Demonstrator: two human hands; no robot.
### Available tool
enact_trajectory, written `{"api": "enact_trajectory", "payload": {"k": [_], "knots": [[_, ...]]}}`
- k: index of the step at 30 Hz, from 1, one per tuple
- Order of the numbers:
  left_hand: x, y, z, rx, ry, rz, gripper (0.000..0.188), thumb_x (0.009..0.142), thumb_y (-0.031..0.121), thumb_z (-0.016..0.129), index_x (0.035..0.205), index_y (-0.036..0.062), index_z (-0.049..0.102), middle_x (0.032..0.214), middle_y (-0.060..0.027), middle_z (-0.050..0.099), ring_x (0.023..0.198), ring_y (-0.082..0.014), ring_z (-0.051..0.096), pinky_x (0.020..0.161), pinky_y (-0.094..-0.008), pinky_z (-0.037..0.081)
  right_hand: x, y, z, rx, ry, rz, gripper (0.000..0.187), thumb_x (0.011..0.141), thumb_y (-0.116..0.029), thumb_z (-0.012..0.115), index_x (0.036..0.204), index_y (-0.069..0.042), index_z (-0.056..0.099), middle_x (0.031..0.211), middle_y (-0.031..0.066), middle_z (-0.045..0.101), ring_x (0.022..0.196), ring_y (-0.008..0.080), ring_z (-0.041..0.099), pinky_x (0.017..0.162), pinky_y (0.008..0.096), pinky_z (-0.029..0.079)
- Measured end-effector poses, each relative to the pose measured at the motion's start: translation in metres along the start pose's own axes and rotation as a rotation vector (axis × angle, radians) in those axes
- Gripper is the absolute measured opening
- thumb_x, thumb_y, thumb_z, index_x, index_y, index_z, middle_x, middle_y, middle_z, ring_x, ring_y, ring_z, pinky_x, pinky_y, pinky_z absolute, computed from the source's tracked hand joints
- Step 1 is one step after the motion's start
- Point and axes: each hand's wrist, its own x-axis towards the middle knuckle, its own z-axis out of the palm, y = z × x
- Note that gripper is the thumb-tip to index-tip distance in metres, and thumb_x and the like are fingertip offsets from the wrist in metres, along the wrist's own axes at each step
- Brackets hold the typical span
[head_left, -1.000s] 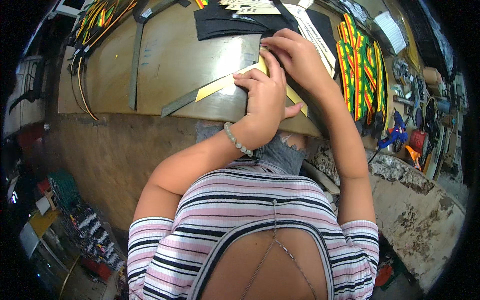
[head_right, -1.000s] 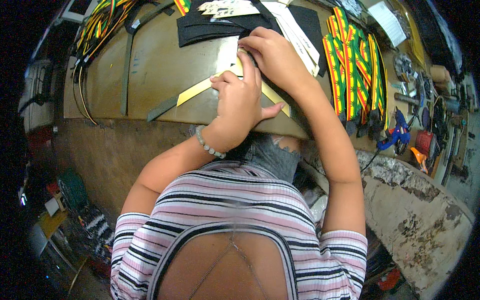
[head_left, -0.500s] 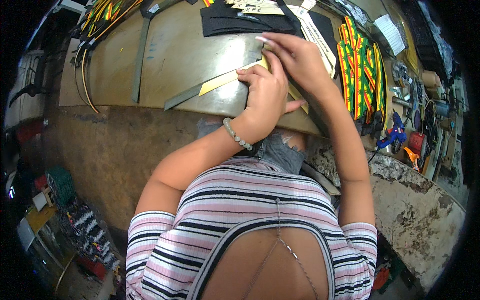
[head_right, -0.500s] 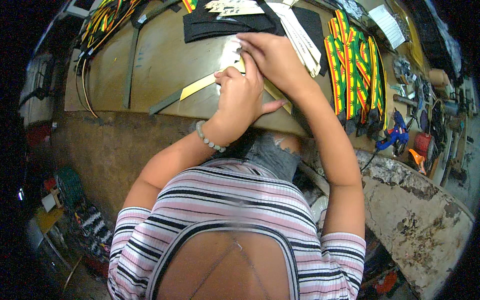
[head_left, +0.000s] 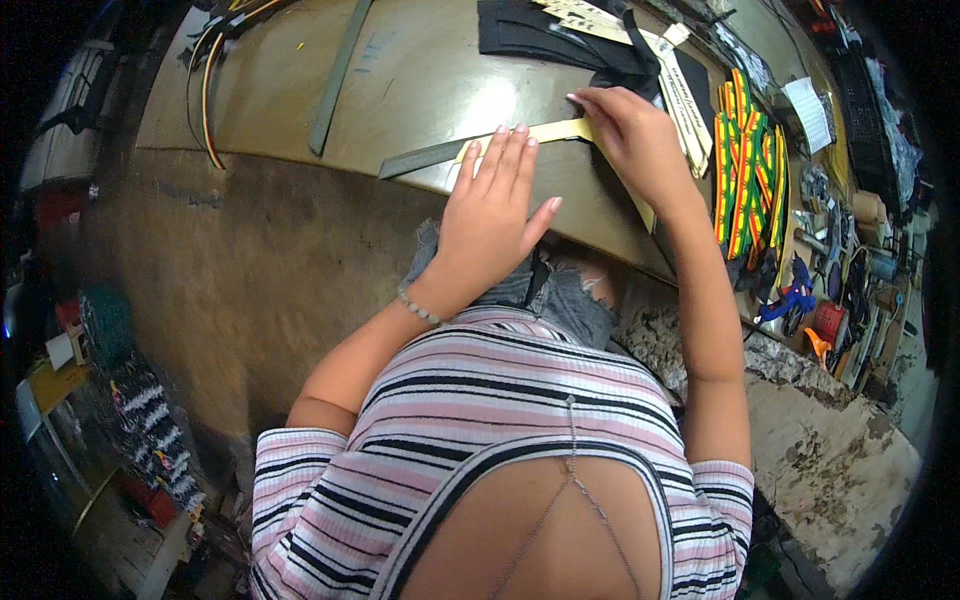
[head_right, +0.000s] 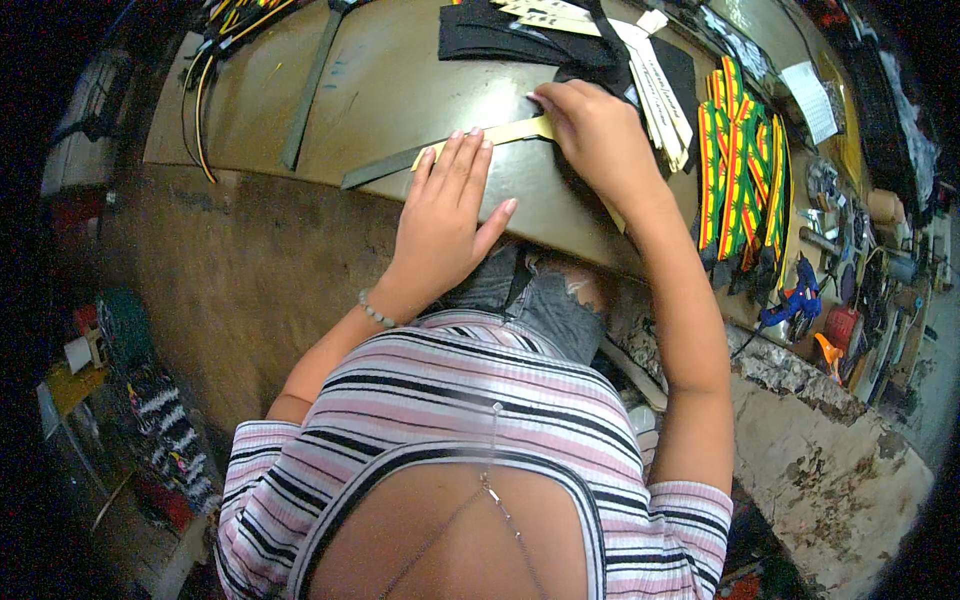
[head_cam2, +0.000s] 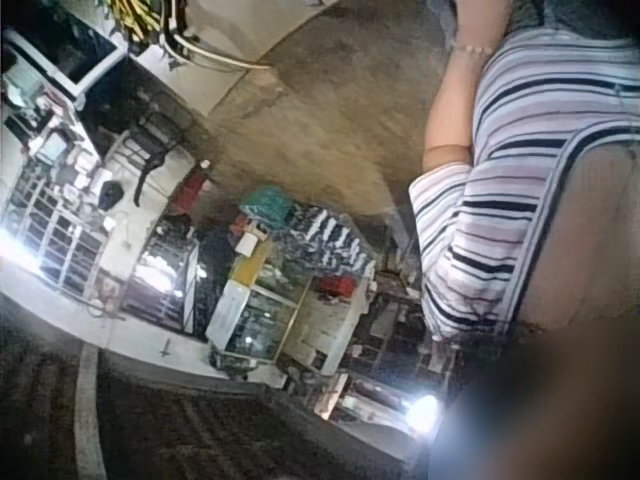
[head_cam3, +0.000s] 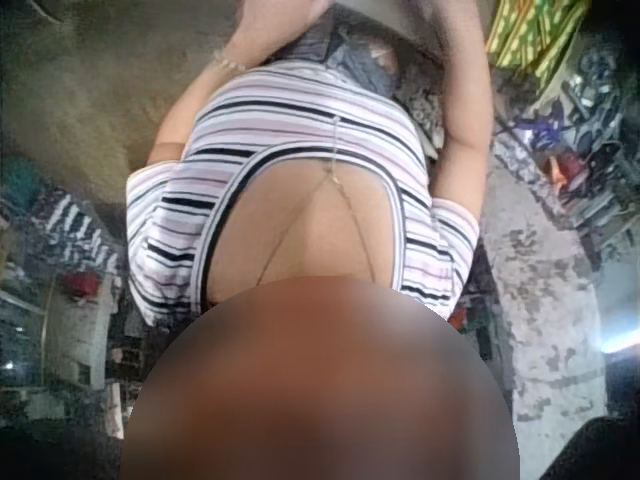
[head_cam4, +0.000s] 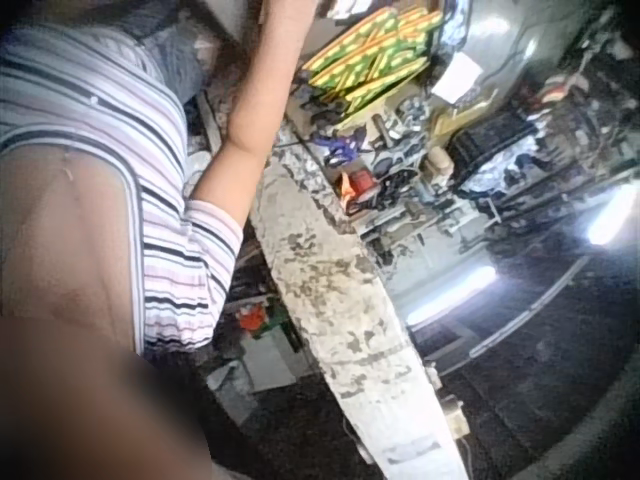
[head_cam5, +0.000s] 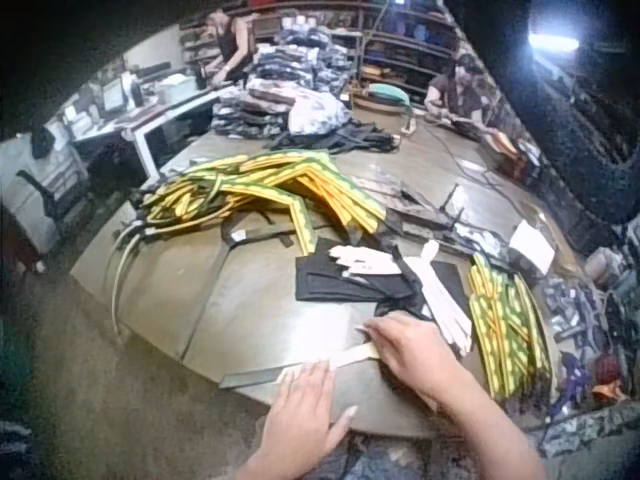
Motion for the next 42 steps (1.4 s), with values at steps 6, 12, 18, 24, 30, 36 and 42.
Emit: {"api": "enact_trajectory", "payload": {"k": [6,12,18,24,30,36,42], "knots": [[-0.003,-0.004,0.013,0.027,0.071,0.034,0.06,0.09,0.037,0.063,0.133,-0.0043,0.057,0.138,-0.0225,0.055,0.135,-0.0388,0.046,0.117,-0.0565,0.028,0.002,-0.064,0.023,0.241,0.02,-0.103,0.016,0.09,-0.013,0.061,0.097,0.001,0.068,0.095,0.0182,0.065,0.096,0.0373,0.061,0.085,0.0453,0.051],[-0.006,-0.005,0.014,-0.261,0.159,-0.026,0.056,0.087,0.036,0.063,0.132,0.0023,0.059,0.133,-0.0216,0.058,0.133,-0.0435,0.045,0.117,-0.0634,0.024,0.012,-0.094,0.053,-0.107,-0.04,-0.137,0.011,0.082,-0.01,0.064,0.086,0.0,0.065,0.09,0.0144,0.063,0.092,0.0314,0.061,0.075,0.0415,0.056],[-0.014,-0.008,0.013,-0.324,-0.01,-0.078,0.062,0.088,0.035,0.061,0.142,0.0063,0.05,0.138,-0.0184,0.056,0.138,-0.0346,0.042,0.118,-0.0572,0.022,0.007,-0.107,0.054,-0.237,0.009,-0.197,0.012,0.072,-0.006,0.064,0.082,0.0,0.064,0.086,0.014,0.061,0.089,0.0298,0.06,0.071,0.039,0.057],[-0.007,-0.01,0.019,-0.132,0.007,-0.025,0.06,0.087,0.035,0.063,0.137,0.0019,0.054,0.137,-0.0206,0.056,0.136,-0.0343,0.044,0.117,-0.0507,0.027,-0.003,-0.112,0.057,-0.19,-0.04,-0.208,0.013,0.075,-0.007,0.064,0.086,-0.001,0.065,0.087,0.015,0.062,0.092,0.0321,0.061,0.076,0.0425,0.056],[0.002,-0.005,0.005,0.061,0.109,0.042,0.047,0.089,0.034,0.065,0.122,0.001,0.064,0.134,-0.0162,0.059,0.128,-0.0324,0.053,0.111,-0.052,0.034,-0.014,-0.059,0.005,-0.044,0.171,0.31,0.022,0.098,-0.023,0.058,0.102,-0.002,0.065,0.1,0.0172,0.066,0.096,0.037,0.063,0.082,0.0465,0.051],[0.043,-0.018,-0.007,-0.01,0.107,-0.059,0.032,0.085,0.027,0.072,0.111,0.0093,0.067,0.12,-0.0093,0.064,0.112,-0.0278,0.059,0.088,-0.0407,0.041,-0.073,-0.024,0.012,-0.077,0.311,0.167,0.015,0.093,-0.005,0.062,0.104,0.004,0.059,0.105,0.0225,0.062,0.097,0.0413,0.06,0.087,0.047,0.047],[0.08,-0.029,-0.034,-0.303,-0.021,0.117,0.019,0.086,0.018,0.073,0.099,0.0052,0.067,0.096,-0.0136,0.069,0.091,-0.0343,0.065,0.084,-0.043,0.051,-0.112,-0.01,-0.011,0.029,0.475,0.498,0.015,0.092,0.0,0.06,0.107,0.002,0.064,0.091,0.0209,0.067,0.079,0.031,0.067,0.074,0.0371,0.052]]}}
